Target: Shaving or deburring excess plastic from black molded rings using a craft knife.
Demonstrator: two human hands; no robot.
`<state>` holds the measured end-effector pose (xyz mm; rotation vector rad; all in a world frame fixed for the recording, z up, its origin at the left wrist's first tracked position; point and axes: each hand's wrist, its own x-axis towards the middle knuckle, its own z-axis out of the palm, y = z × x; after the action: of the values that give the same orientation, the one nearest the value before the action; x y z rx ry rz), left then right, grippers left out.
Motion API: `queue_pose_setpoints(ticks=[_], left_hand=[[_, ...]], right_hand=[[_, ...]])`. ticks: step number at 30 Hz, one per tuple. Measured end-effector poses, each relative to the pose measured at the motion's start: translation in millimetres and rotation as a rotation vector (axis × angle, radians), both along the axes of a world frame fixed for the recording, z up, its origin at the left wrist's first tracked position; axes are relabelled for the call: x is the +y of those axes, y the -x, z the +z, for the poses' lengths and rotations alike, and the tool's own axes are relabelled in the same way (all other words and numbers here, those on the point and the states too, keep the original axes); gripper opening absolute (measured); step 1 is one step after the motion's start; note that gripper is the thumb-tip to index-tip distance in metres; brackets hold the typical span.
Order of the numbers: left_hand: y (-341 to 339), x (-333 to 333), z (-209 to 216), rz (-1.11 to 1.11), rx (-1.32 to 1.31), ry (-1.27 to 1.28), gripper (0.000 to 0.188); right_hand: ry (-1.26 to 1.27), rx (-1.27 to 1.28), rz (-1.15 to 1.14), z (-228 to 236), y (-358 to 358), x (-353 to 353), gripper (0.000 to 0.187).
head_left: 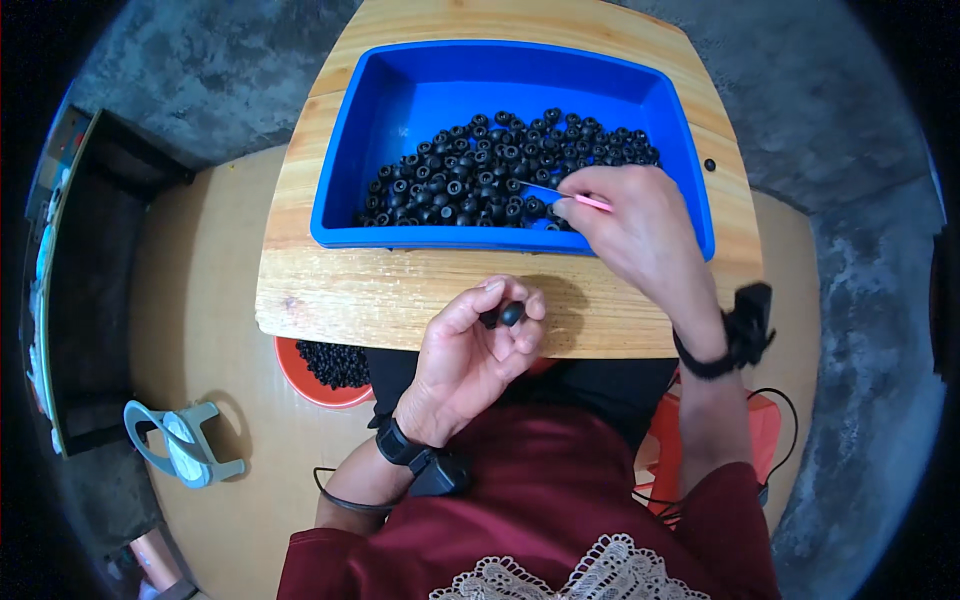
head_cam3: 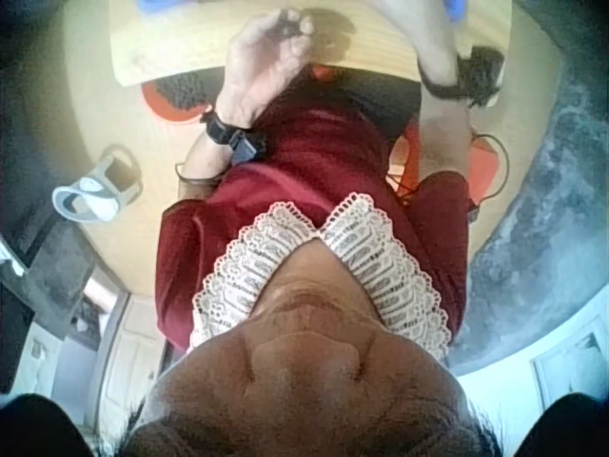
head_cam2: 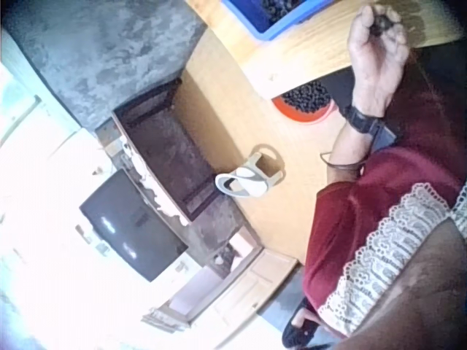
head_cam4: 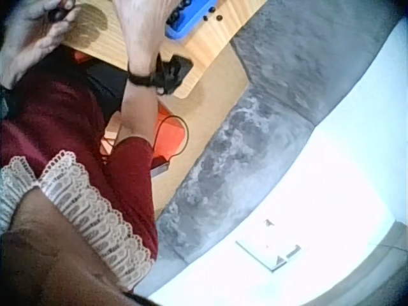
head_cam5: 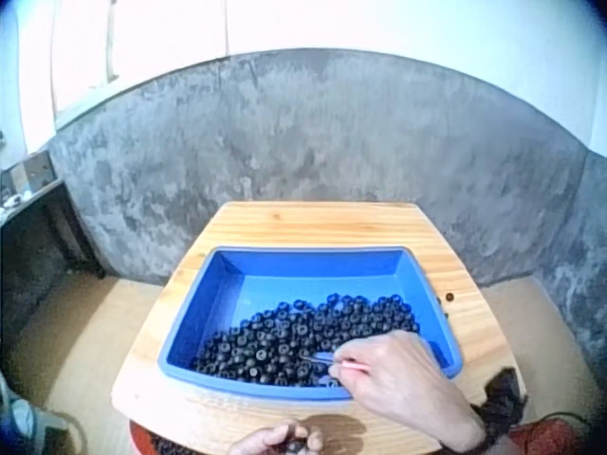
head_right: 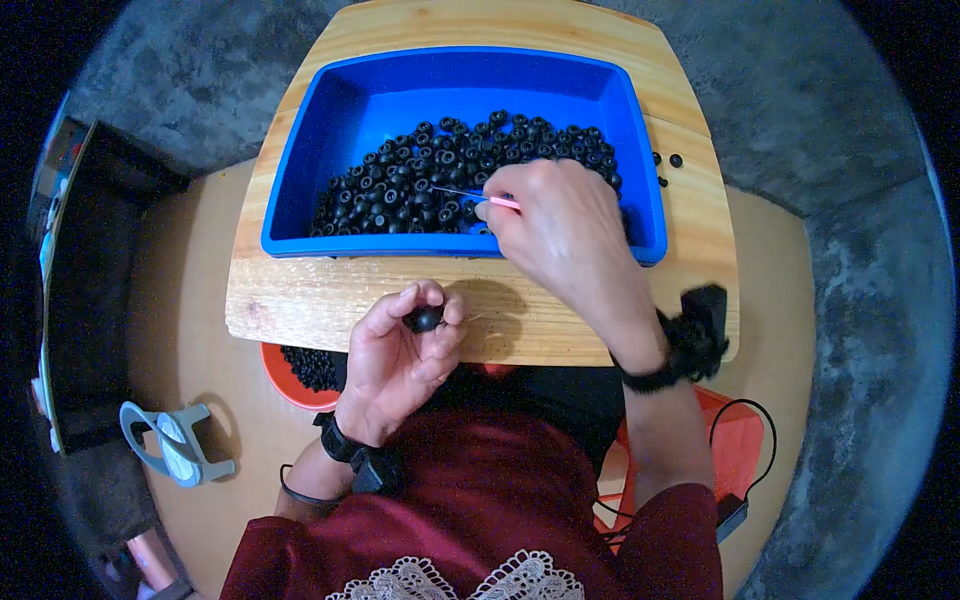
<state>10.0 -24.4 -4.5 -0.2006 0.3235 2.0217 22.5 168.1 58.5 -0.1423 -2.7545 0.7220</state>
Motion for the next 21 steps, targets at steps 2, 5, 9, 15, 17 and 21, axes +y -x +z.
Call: queue_pose_setpoints(ticks=[2, 5, 9, 15, 17, 21], left_hand=[[4.6, -1.1, -5.6, -0.036, 0.025, -0.042, 0.024], [5.8, -3.0, -5.0, -0.02, 0.033, -0.013, 0.025], [7.1, -4.0, -5.9, -0.011, 0.015, 0.073, 0.024], [9.5, -0.9, -0.2, 0.006, 0.027, 0.104, 0.018], [8.2, -2.1, 0.8, 0.047, 0.154, 0.15, 0.018], [5.8, -0.3, 1.9, 0.082, 0.297, 0.104, 0.018]], right_hand=[[-0.072, -0.142, 0.015, -6.1, 18.5, 9.6, 0.02], [-0.13, -0.318, 0.018, -11.3, 34.6, 10.0, 0.024], [-0.101, -0.372, 0.057, -15.4, 42.0, 10.9, 0.018], [0.118, -0.216, 0.11, 3.8, 23.9, 6.4, 0.017], [0.229, -0.178, 0.152, 17.6, 5.9, -5.7, 0.017], [0.215, -0.203, 0.261, 19.5, -26.3, -25.4, 0.016]])
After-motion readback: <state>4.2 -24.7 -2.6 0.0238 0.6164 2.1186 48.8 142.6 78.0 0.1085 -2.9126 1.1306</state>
